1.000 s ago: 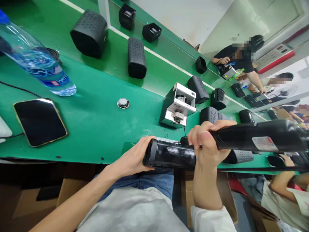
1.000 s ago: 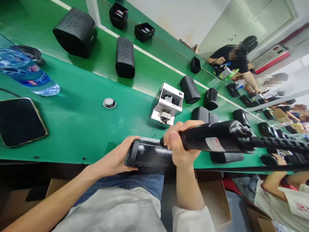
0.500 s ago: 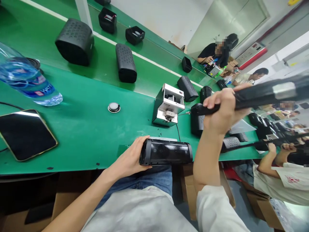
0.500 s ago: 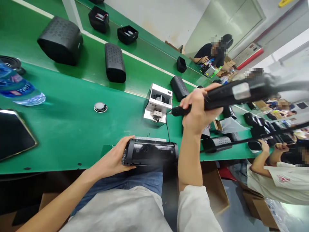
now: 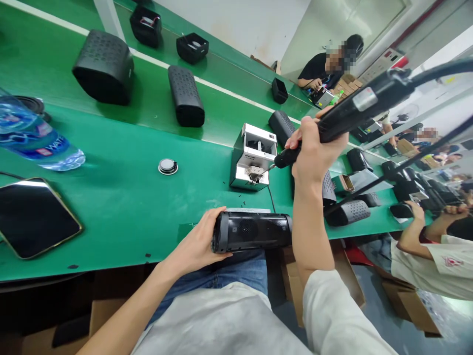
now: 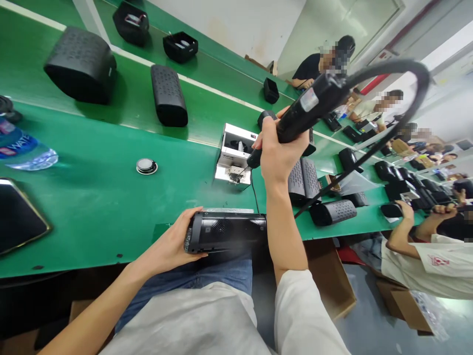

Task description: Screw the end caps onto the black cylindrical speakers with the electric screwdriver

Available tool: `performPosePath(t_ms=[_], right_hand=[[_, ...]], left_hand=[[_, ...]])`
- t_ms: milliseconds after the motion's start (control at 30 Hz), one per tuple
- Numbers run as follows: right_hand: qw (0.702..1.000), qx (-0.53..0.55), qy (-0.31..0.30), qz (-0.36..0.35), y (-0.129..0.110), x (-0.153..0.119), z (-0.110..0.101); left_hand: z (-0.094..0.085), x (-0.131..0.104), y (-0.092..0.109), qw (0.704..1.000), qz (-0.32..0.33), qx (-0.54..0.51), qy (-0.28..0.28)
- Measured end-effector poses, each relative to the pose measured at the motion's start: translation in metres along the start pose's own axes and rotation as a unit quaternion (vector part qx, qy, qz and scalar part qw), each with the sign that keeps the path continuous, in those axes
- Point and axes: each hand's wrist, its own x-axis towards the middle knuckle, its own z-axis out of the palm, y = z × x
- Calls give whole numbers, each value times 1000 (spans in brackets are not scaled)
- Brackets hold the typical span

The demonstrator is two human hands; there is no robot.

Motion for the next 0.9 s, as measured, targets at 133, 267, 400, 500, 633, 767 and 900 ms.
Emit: performPosePath(t_ms=[133, 267, 400, 500, 633, 767, 900], right_hand=[[1000, -10, 2, 9, 13, 0, 0], [1000, -20, -1, -3, 16, -3, 1], [999, -32, -12, 25, 15, -9, -3], [997, -37, -19, 61, -1, -11, -14], [992, -59, -31, 104, -43, -9, -37], [992, -58, -24, 107, -77, -10, -57], [992, -54, -36, 109, -89, -13, -64]], left_hand=[[1, -1, -2, 1000, -3, 4, 1], [1, -1, -4, 1000, -5, 6, -1], [1, -1, -5, 1000, -1, 10, -1], [0, 0, -4, 1000, -8, 14, -5], [-2, -1, -2, 1000, -16, 16, -16], [-2, -1, -5, 1000, -16, 18, -15], [-2, -2, -7, 999, -21, 18, -18]])
